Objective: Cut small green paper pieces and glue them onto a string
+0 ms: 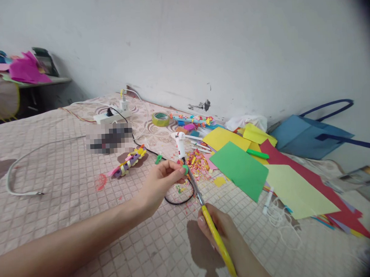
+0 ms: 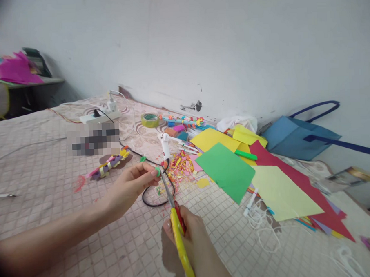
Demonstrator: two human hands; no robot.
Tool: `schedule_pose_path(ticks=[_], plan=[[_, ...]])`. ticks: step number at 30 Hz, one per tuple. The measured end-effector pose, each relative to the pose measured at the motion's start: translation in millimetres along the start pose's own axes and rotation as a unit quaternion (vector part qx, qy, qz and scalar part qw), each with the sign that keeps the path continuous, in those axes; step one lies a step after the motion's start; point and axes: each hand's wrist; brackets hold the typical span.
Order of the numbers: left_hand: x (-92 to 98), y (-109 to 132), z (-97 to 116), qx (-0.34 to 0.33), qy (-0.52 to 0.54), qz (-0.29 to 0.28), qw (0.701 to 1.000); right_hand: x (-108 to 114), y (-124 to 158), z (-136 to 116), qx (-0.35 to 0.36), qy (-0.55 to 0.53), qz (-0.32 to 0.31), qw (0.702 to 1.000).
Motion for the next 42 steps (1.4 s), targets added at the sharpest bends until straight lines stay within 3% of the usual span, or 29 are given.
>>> schedule_pose_path(ticks=[42], plan=[[5.1,-6,0,0.013,0.024,-0.032,0.999,4,3,3,-0.015,-0.03,-0.001,0.999]])
Point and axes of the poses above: each hand's wrist, its own y-axis away from the middle knuckle, its own x-axis out of the back of the hand, z = x × y, and after that the axes turned 11 degrees about z, right-handed
